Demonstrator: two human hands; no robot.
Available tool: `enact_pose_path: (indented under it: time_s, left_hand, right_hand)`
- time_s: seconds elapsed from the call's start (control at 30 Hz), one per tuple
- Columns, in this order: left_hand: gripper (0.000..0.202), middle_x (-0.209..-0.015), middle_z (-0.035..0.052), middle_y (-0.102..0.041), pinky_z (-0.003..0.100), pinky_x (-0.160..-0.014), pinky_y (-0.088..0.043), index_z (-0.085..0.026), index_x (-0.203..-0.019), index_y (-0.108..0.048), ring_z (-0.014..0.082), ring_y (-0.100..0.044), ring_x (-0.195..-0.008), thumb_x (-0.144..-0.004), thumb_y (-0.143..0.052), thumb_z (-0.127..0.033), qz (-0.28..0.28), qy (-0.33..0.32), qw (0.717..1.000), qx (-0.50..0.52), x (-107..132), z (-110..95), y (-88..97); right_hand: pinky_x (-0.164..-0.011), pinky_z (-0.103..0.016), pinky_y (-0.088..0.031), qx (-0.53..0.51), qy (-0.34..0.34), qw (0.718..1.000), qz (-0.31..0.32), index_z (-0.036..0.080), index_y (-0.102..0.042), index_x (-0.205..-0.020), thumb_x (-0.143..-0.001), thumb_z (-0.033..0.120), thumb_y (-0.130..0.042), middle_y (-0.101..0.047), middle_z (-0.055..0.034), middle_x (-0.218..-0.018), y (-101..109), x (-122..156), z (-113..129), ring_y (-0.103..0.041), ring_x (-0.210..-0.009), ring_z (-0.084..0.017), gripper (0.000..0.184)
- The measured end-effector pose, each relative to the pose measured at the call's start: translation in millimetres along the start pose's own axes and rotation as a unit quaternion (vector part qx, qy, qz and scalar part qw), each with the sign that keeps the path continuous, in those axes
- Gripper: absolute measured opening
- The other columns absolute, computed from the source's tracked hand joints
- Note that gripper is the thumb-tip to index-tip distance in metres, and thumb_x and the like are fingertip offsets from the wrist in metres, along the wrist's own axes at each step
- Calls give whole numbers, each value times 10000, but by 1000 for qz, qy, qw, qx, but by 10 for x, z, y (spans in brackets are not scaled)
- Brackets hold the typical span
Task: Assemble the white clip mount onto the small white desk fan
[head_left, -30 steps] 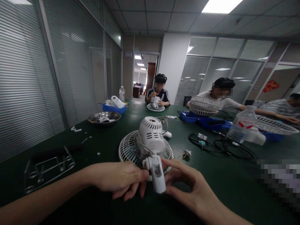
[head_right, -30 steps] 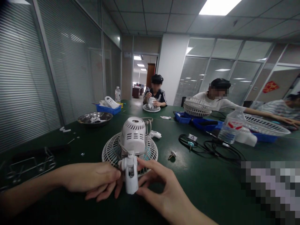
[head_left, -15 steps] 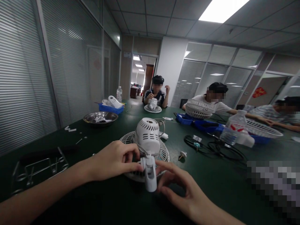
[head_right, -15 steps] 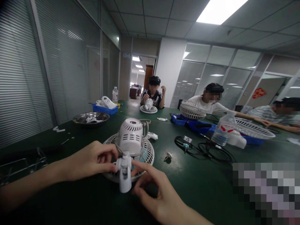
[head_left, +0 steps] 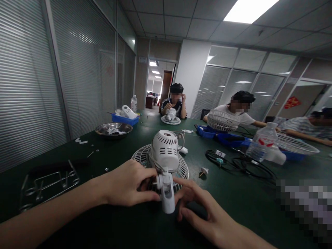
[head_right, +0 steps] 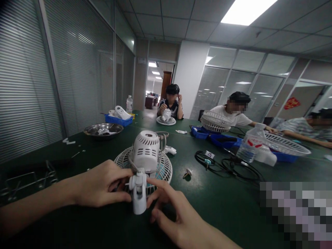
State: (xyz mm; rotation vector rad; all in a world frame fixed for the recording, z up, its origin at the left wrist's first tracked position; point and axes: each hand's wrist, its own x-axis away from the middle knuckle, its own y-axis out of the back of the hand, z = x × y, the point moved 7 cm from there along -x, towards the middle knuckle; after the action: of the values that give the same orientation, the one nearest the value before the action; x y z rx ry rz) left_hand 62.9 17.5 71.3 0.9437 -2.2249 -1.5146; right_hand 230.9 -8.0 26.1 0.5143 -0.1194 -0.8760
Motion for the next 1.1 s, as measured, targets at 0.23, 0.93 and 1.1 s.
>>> enact_pose_path:
  time_s: [0.23, 0.93, 1.1]
  left_hand:
    - [369, -682, -4, -610, 213, -550, -357, -162, -911, -666, 113, -537, -572, -964, -433, -443, -3, 4, 1000, -14, -22, 12, -25]
    - [514, -551, -32, -561, 189, -498, -366, -150, -779, -653, 93, -513, -491, -920, -424, -589, -1, 77, 992, 104, 12, 128, -63]
    - [759, -452, 8, -529, 219, -593, -419, -158, -485, -499, 101, -530, -465, -995, -66, -516, 29, 85, 995, 31, 2, 70, -90]
  right_hand:
    - [-849, -430, -488, 10, 4, 1000, 13, 330, -296, -1443, -927, 221, -490, -611, -50, -1082, -7, -3, 8, -613, -902, -179, 562]
    - [-876, -416, -484, 91, -19, 995, 40, 341, -233, -1495, -909, 236, -503, -634, -45, -1123, -21, -2, 26, -585, -1015, -200, 654]
    - [-804, -371, -517, 101, -37, 993, 54, 390, -209, -1499, -917, 244, -492, -636, -33, -1144, -30, -10, 59, -585, -1045, -205, 663]
